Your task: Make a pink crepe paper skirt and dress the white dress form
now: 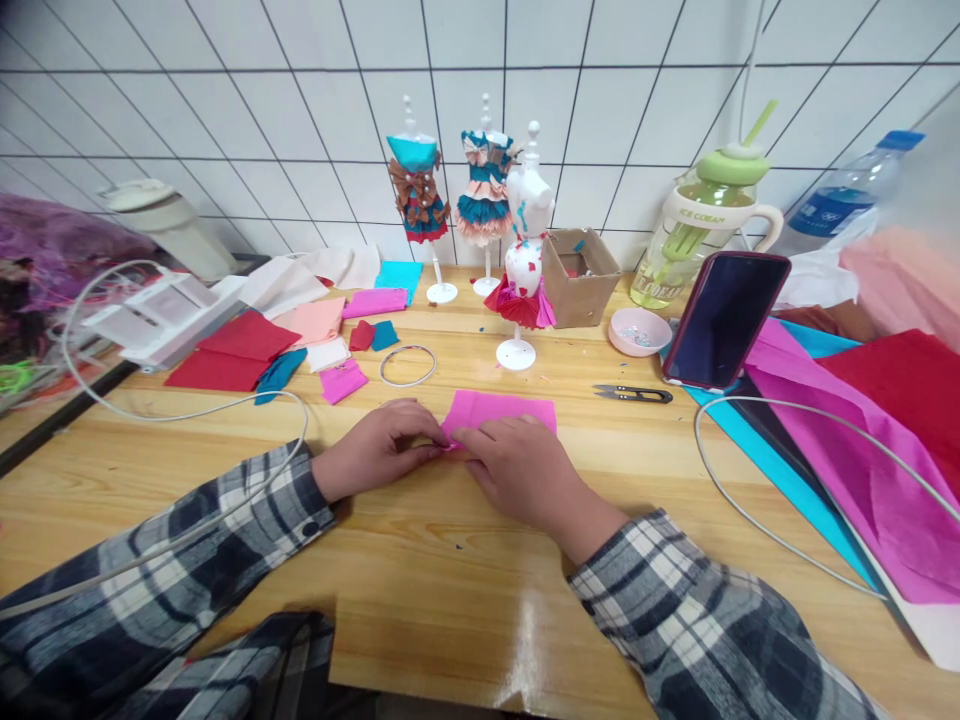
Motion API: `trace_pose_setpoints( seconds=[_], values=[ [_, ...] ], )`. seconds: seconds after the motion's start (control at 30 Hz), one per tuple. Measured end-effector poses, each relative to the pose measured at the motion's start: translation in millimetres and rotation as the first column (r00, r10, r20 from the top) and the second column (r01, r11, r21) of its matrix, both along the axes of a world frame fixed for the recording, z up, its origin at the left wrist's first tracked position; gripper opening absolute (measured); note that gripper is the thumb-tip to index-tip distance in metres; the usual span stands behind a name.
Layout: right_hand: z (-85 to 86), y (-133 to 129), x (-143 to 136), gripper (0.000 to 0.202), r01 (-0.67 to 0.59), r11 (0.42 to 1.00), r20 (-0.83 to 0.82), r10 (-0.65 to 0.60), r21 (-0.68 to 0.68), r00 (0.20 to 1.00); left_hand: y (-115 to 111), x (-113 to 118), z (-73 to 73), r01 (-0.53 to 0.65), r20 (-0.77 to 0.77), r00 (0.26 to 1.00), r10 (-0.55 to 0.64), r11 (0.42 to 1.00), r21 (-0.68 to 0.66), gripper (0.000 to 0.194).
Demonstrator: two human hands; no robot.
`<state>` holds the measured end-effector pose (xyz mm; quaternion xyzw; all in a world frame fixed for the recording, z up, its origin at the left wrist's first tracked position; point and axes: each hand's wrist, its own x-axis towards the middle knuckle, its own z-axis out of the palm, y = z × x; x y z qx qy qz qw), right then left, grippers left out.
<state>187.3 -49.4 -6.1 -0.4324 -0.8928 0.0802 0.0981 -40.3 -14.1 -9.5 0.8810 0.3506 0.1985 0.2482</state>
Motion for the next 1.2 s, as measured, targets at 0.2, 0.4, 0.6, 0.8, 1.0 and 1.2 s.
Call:
trace_pose_setpoints(
  seconds=[0.2,0.4,0.6,0.8,1.0,1.2],
  values=[
    [-2.3,-1.2,-5.9,0.016,0.025,0.999,-0.139,-0.018,0.048,0.990,0.1,0.3,1.2,0.027,0.014,1.000,-0.027,1.000,0.002,0.012],
    [-4.1,-0.9,-10.5,0.011,0.062,0.998,-0.233,-0.066,-0.026,0.970,-0.5,2.7,1.5,0.007,0.039,0.999,-0.004,0.999,-0.054,0.011],
    [-5.6,-0.7,-12.1,0.010,0.092,0.988,-0.275,-0.122,-0.122,0.954,1.0,0.7,-2.2,-0.154,0.133,0.974,0.181,0.969,-0.192,0.025],
    [-4.8,0.0,-10.5,0.013,0.104,0.982,-0.285,-0.147,-0.160,0.947,1.9,3.2,-0.6,-0.130,-0.004,0.991,0.130,0.990,-0.045,0.014],
    [-4.1,-0.8,-7.8,0.035,0.191,0.967,-0.234,-0.228,-0.168,0.945,2.6,4.2,-1.1,-0.161,-0.033,0.987,0.159,0.986,-0.037,0.016],
    [10.2,3.0,16.5,0.027,0.233,0.964,-0.036,-0.239,-0.127,0.970,3.2,2.6,-2.1,-0.163,-0.035,0.986,0.162,0.986,-0.027,0.015]
  ],
)
